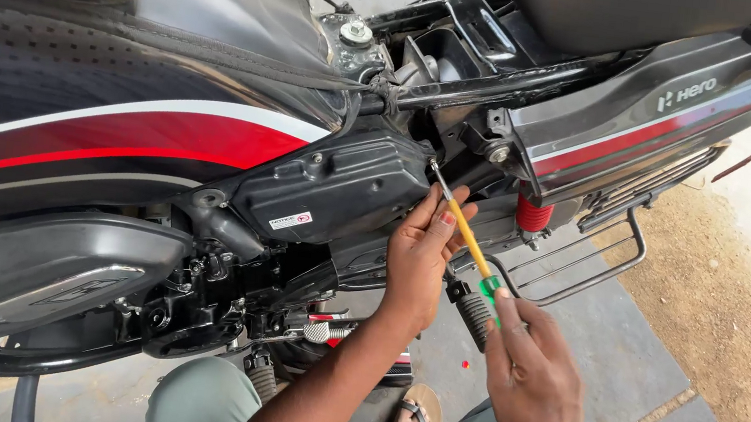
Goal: Use a screwdriver to work on a motorcycle side panel.
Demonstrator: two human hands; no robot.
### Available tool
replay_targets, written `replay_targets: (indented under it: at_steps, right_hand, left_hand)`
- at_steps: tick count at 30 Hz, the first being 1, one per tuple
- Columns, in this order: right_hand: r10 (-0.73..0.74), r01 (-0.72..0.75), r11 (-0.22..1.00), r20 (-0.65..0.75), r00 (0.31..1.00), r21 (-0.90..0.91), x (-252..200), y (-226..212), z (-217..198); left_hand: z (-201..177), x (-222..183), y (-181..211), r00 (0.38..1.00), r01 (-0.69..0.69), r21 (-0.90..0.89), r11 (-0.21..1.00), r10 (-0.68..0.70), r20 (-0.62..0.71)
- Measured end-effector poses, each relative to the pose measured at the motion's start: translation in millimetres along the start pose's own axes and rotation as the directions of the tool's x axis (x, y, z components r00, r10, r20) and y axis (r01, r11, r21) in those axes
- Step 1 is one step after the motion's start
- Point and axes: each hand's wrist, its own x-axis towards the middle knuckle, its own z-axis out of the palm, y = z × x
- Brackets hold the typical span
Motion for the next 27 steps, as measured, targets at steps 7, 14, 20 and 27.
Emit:
replay_targets:
  at_steps: [7,14,20,27]
  right_hand:
    - [0.019,-0.026,0.963,-0.027,0.999,-0.268,17.1,-18.1,15.3]
    - [-0.019,0.048,0.901,0.072,0.997,-0.431,27.2,4.9,25.0]
    - [0.124,-0.112,0.978,0.061,0.99,-0.175,12.2,81.3,39.6]
    - [0.337,-0.351,0.916,0.101,0.936,0.195,9.6,33.3,25.5]
  left_hand:
    - [-4.7,-30.3,-43.0,0.85,0.322,-0.29,0.901,-0.14,0.508]
    - [8.0,-4.0,-86.7,0.665,0.587,-0.563,0.581,0.05,0.745]
    - [26.1,-4.9,-33.6,0.793,0.549,-0.398,0.735,-0.307,0.526]
    - [10.0,-12.0,-30.6,0.897,0.33,0.039,0.943,-0.327,0.298]
